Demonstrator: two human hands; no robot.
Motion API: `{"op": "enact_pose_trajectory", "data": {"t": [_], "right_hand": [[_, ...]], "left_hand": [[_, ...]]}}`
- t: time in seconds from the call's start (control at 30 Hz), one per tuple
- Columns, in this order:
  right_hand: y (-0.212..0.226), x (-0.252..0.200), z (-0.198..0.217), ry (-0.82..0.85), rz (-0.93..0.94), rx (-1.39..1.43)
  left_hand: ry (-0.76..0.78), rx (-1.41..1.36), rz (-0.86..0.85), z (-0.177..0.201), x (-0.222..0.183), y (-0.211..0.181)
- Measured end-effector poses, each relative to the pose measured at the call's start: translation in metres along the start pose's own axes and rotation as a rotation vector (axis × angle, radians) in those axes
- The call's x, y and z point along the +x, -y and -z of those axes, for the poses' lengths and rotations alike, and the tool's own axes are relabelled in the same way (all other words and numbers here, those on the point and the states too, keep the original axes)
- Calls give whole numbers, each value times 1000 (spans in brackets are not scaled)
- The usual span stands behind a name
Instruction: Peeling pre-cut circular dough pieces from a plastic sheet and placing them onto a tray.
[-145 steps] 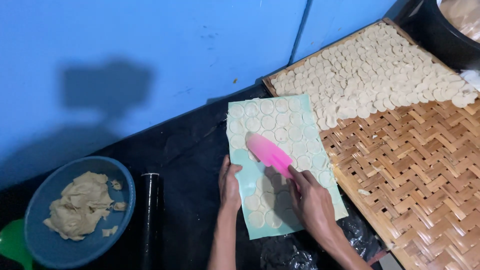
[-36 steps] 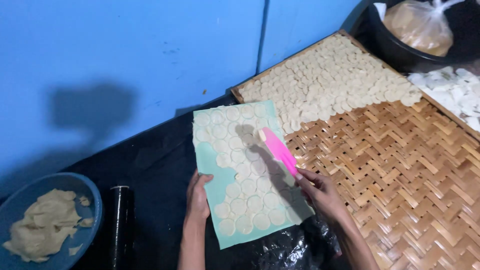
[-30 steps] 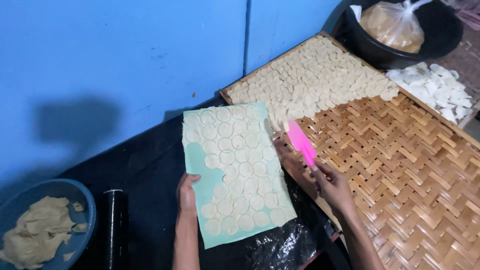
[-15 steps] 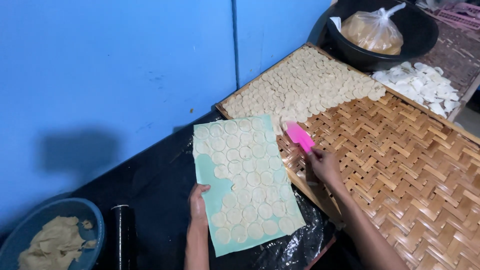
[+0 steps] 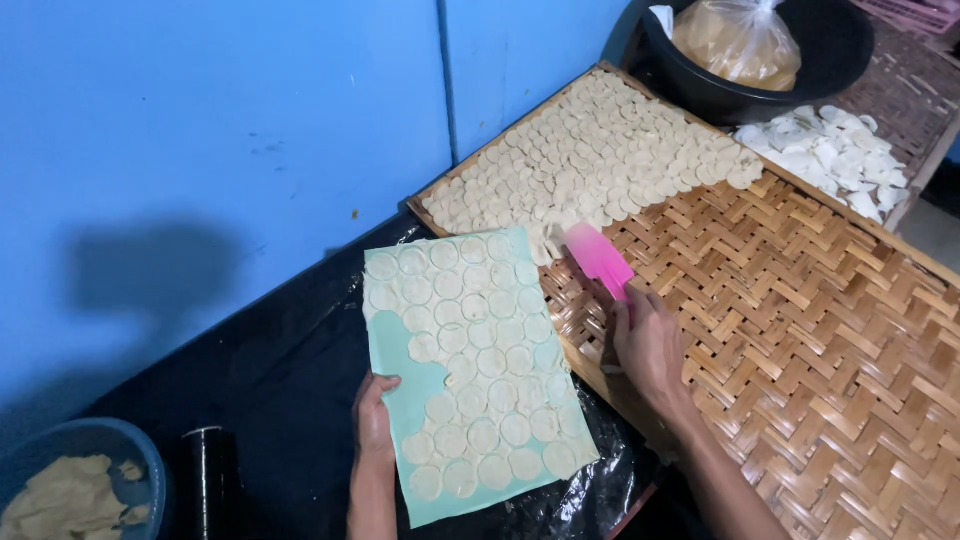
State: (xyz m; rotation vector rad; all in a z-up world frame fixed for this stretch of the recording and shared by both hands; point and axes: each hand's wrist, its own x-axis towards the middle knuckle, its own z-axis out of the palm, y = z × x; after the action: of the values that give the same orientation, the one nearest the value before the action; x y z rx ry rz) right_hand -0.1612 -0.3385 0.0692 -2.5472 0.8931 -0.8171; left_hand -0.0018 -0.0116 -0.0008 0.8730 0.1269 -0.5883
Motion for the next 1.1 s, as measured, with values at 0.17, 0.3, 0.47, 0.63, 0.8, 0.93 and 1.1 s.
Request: {"op": "enact_pose_trajectory", "data": {"t": [0.17, 0.3, 0.47, 0.63, 0.8, 0.93, 1.1], "right_hand": [[55, -28, 18, 172, 10, 199], [81, -39, 2, 346, 29, 259], [119, -36, -13, 383, 147, 300], [133, -36, -28, 362, 216, 243], [128, -33, -39, 336, 304, 157], [141, -22, -37, 323, 289, 98], [137, -28, -32, 254, 276, 144]], "left_hand": [[-37, 20, -51, 22, 15, 18], [-12, 94, -106, 17, 14, 13], [-22, 142, -114, 18, 10, 17], [-45, 201, -97, 8, 3, 9], [23, 154, -95, 14, 10, 12], [16, 188, -90, 16, 7, 14], [7, 245, -91, 7, 4, 7]]}}
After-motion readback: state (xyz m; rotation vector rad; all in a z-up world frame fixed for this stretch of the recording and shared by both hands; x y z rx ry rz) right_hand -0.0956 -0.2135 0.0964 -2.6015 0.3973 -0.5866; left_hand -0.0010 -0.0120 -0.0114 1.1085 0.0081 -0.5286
